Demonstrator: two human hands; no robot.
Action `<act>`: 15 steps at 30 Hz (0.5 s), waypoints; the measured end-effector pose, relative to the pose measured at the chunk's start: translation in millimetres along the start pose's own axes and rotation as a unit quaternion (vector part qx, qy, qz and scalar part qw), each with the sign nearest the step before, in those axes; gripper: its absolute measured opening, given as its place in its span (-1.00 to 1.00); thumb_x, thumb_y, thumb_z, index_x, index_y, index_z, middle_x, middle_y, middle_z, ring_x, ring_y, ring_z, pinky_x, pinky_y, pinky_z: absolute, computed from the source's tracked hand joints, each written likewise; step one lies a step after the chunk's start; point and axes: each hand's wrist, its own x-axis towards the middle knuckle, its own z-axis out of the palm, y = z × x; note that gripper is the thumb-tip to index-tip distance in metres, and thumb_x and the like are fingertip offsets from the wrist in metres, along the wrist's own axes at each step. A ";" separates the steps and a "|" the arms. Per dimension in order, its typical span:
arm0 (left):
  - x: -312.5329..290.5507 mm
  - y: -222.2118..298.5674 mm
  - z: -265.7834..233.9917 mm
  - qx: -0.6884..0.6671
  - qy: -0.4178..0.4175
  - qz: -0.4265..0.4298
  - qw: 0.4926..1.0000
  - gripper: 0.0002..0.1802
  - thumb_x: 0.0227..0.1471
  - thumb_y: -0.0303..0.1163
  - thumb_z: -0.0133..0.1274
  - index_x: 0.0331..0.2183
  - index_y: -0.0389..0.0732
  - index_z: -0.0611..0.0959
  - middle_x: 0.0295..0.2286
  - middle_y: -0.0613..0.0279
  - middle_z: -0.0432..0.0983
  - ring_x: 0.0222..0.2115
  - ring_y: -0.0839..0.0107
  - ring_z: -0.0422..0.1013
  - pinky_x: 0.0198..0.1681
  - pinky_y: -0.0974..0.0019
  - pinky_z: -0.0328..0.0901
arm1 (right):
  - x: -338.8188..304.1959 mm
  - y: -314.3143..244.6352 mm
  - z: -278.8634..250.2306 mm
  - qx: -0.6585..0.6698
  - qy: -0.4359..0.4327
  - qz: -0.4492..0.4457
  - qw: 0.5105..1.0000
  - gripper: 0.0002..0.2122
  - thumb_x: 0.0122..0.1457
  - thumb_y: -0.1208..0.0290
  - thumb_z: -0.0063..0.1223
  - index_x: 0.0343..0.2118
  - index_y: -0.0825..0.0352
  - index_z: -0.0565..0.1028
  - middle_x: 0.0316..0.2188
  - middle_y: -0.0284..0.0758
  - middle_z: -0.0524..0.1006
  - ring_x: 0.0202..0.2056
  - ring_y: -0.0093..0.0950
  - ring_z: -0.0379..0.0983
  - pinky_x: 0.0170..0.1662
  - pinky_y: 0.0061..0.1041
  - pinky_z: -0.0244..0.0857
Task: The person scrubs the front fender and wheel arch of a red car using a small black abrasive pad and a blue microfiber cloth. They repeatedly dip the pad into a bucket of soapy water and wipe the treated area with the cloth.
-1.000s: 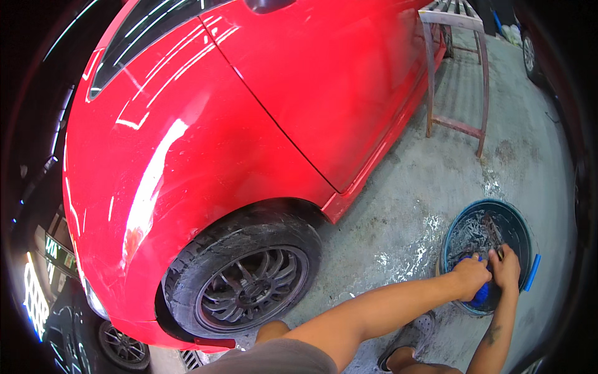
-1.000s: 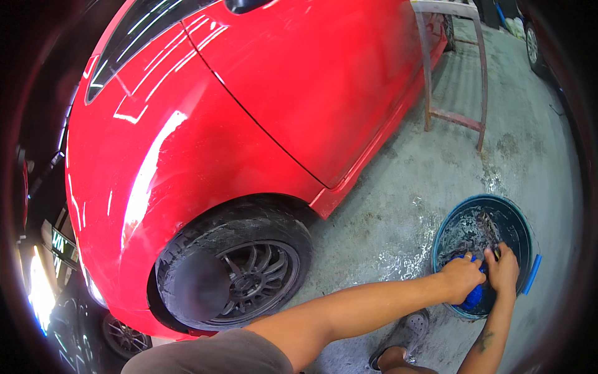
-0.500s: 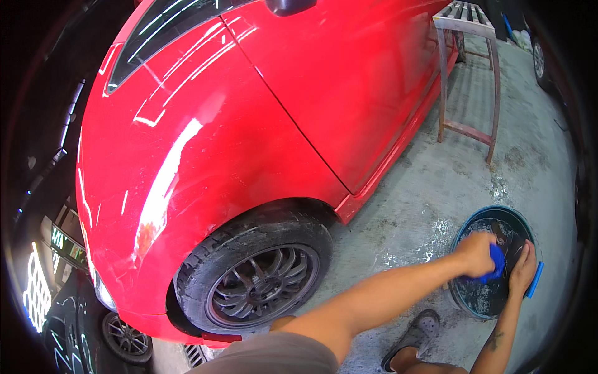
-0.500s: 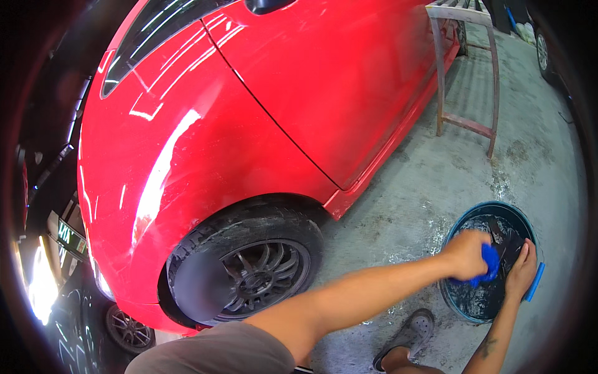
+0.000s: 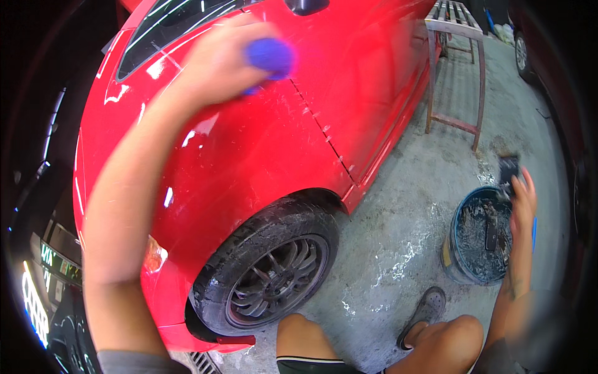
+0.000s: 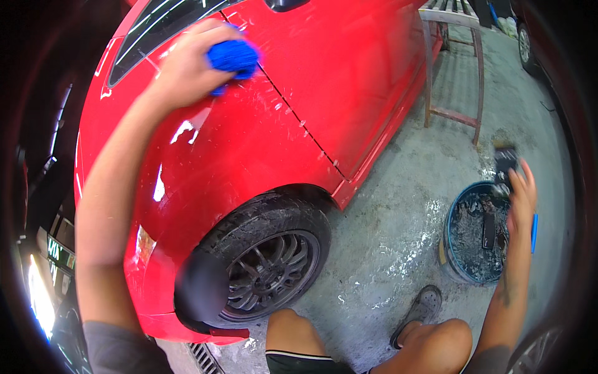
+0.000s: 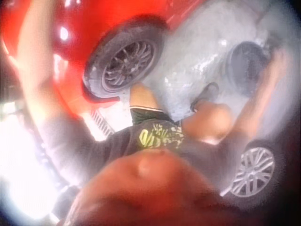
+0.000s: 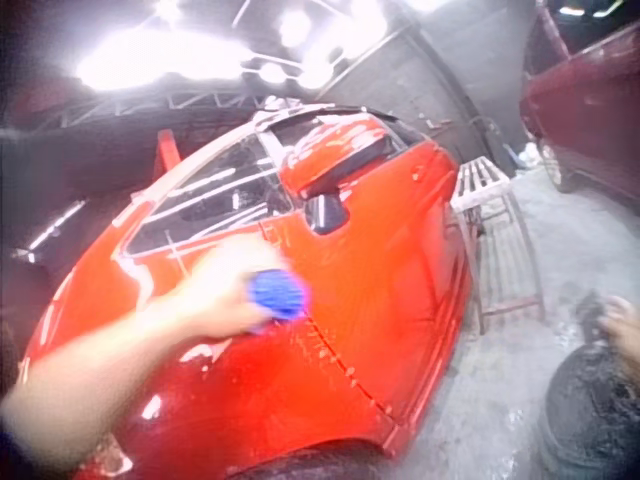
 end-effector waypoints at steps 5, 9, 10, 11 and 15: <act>-67.2 -71.4 -61.3 0.212 -0.036 0.041 0.976 -0.37 -0.04 -0.40 0.45 0.10 0.07 0.67 0.25 0.16 0.42 0.27 -0.07 0.35 0.31 -0.07 0.36 | 19.3 -10.9 223.0 0.104 -0.211 0.037 0.971 -0.75 0.21 0.50 0.24 -0.05 0.36 0.58 -0.23 -0.31 0.65 -0.24 -0.49 0.58 -0.24 -0.42 0.43; -73.8 -71.1 -39.2 0.203 -0.023 0.025 0.979 -0.31 -0.06 -0.37 0.49 0.13 0.12 0.64 0.27 0.16 0.40 0.30 -0.08 0.32 0.32 -0.10 0.35 | -86.0 77.0 353.0 0.300 -0.085 0.243 0.919 -0.78 0.15 0.62 0.18 -0.13 0.48 0.60 -0.27 -0.20 0.66 -0.40 -0.32 0.61 -0.42 -0.28 0.54; -75.9 -73.7 -42.3 0.212 -0.024 0.026 0.977 -0.29 -0.09 -0.41 0.47 0.13 0.10 0.64 0.27 0.16 0.40 0.30 -0.09 0.32 0.35 -0.09 0.32 | -121.9 86.2 376.1 0.359 -0.052 0.275 0.890 -0.79 0.17 0.61 0.17 -0.13 0.48 0.58 -0.27 -0.22 0.65 -0.38 -0.34 0.62 -0.49 -0.32 0.47; -73.7 -74.3 -40.6 0.206 -0.015 0.020 0.978 -0.29 -0.11 -0.43 0.47 0.13 0.09 0.64 0.27 0.16 0.40 0.30 -0.09 0.32 0.35 -0.10 0.31 | -141.1 106.4 381.6 0.351 -0.038 0.279 0.893 -0.78 0.18 0.59 0.17 -0.11 0.45 0.56 -0.27 -0.25 0.64 -0.39 -0.36 0.60 -0.49 -0.34 0.44; -67.9 -74.9 -36.5 0.206 -0.013 0.015 0.978 -0.28 -0.12 -0.43 0.45 0.13 0.10 0.63 0.28 0.12 0.39 0.32 -0.10 0.30 0.40 -0.13 0.25 | -182.7 184.5 412.8 0.131 0.074 0.171 0.974 -0.86 0.34 0.49 0.13 -0.11 0.35 0.44 -0.22 -0.25 0.55 -0.22 -0.33 0.49 -0.02 -0.31 0.37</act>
